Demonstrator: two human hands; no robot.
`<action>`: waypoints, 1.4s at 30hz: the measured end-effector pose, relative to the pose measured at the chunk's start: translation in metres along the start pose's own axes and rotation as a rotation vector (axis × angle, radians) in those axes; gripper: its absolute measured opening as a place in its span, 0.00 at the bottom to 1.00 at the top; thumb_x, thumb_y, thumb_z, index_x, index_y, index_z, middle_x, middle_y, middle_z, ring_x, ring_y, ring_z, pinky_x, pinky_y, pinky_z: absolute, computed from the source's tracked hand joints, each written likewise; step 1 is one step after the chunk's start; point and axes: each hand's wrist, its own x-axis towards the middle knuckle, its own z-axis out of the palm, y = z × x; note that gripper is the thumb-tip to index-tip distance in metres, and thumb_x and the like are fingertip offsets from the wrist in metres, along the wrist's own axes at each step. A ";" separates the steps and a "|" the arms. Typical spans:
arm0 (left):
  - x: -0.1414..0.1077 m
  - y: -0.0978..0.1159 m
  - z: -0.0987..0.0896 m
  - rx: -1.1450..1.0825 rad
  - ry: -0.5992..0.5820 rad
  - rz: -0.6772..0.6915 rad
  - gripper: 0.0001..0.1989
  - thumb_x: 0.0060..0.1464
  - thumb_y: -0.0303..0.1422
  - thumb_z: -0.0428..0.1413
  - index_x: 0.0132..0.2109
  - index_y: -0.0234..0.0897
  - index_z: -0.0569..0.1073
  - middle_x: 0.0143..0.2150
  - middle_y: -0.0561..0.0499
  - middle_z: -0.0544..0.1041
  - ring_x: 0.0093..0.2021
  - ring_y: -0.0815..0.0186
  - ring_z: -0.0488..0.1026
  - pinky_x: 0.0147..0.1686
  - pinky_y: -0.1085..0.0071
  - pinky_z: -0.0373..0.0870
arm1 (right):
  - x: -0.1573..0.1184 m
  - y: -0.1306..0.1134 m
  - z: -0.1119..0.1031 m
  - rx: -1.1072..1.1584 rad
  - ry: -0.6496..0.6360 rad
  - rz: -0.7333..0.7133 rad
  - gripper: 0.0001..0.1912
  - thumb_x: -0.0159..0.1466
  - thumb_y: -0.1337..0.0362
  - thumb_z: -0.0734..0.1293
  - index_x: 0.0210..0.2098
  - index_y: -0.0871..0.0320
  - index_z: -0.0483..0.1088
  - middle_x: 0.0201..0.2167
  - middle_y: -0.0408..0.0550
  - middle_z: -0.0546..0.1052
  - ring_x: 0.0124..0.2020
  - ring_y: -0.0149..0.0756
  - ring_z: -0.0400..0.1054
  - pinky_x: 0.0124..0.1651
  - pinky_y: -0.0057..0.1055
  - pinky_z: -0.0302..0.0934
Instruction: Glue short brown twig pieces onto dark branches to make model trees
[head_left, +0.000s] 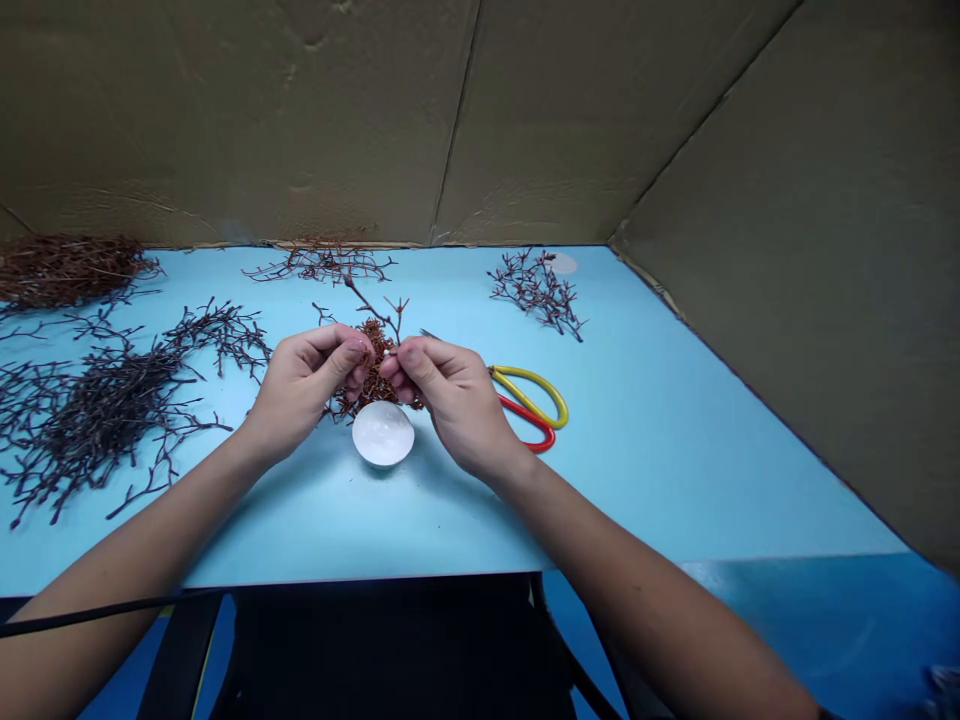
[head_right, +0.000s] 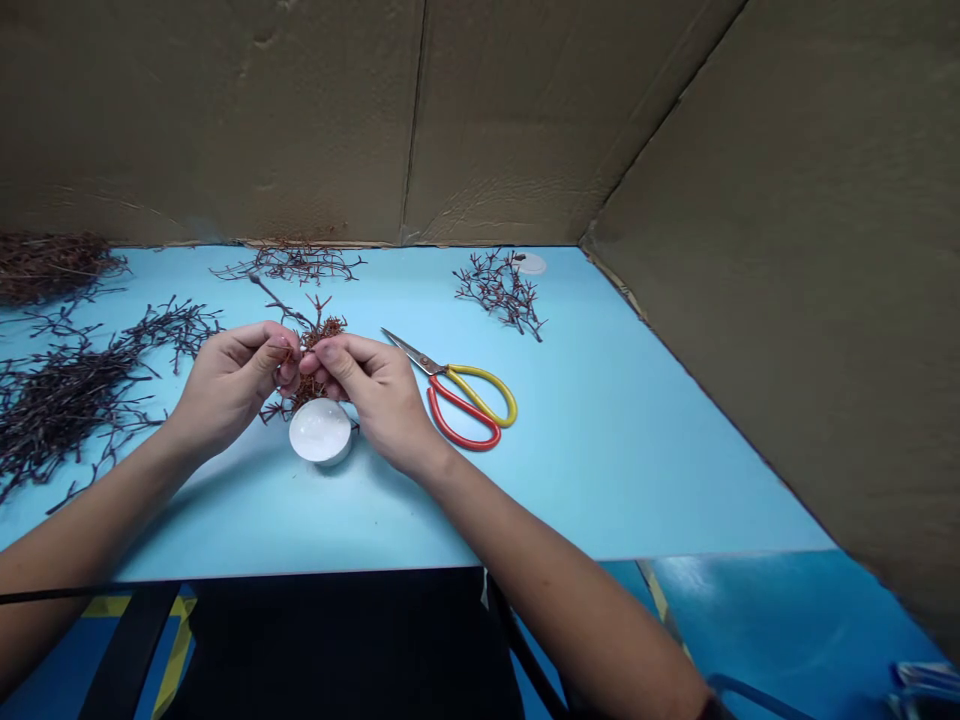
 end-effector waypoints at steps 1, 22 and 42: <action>0.000 -0.001 0.000 -0.019 0.000 -0.009 0.18 0.61 0.48 0.69 0.37 0.37 0.81 0.28 0.51 0.75 0.28 0.68 0.70 0.27 0.72 0.71 | -0.001 0.000 0.001 -0.051 0.005 -0.035 0.23 0.67 0.40 0.75 0.33 0.55 0.81 0.31 0.44 0.78 0.28 0.31 0.66 0.32 0.29 0.66; -0.001 -0.004 -0.004 0.003 -0.071 0.002 0.15 0.64 0.45 0.67 0.36 0.38 0.82 0.29 0.50 0.76 0.30 0.67 0.71 0.31 0.71 0.70 | -0.009 0.003 0.001 -0.399 0.072 -0.316 0.14 0.76 0.55 0.69 0.37 0.53 0.81 0.35 0.44 0.79 0.34 0.34 0.71 0.40 0.34 0.69; 0.000 -0.006 -0.006 0.002 -0.104 -0.004 0.14 0.66 0.43 0.66 0.37 0.38 0.82 0.29 0.52 0.75 0.31 0.68 0.73 0.33 0.72 0.70 | -0.006 0.004 -0.003 -0.460 0.067 -0.409 0.10 0.76 0.64 0.69 0.38 0.55 0.80 0.34 0.43 0.77 0.36 0.33 0.72 0.40 0.33 0.67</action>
